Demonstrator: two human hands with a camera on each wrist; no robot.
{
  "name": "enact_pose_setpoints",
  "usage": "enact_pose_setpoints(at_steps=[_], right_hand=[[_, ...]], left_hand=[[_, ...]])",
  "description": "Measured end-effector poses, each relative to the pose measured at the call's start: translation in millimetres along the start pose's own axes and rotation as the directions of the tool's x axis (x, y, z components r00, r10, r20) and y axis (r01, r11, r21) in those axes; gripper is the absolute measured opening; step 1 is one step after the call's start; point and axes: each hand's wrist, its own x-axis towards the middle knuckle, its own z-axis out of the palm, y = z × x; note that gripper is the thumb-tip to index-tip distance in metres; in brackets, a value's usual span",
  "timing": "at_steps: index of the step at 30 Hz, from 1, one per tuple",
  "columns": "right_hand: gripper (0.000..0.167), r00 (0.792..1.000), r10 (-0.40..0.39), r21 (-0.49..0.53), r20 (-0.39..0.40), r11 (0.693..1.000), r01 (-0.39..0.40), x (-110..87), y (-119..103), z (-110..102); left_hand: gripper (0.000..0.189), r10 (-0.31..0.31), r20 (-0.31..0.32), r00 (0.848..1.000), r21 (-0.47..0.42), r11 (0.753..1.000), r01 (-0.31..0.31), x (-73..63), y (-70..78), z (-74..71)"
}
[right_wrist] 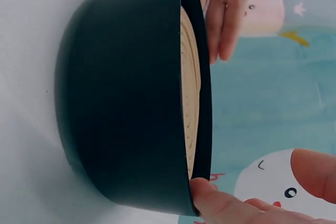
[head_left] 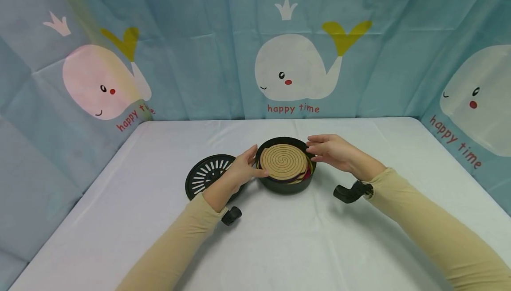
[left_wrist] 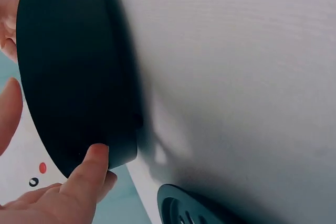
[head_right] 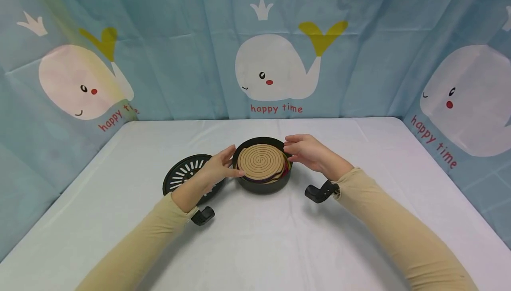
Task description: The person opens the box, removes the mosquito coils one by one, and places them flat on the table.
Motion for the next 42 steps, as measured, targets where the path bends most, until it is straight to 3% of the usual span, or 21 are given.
enact_pose_setpoints(at_steps=[11,18,42], right_hand=[[0.062,1.0,0.015,0.015,0.022,1.0,-0.016,7.3,4,2],[0.061,0.998,0.031,0.036,0.054,0.999,-0.033,6.9,2,4],[0.063,0.992,0.048,0.031,0.117,0.998,-0.052,2.3,-9,4]], left_hand=[[0.103,-0.016,0.067,0.998,0.085,0.996,0.01,5.4,-5.5,-2.9],[0.103,-0.028,0.075,0.997,0.14,0.99,0.017,5.5,-4.6,-2.7],[0.102,-0.033,0.064,0.997,0.169,0.985,0.022,6.3,-2.1,-2.0]])
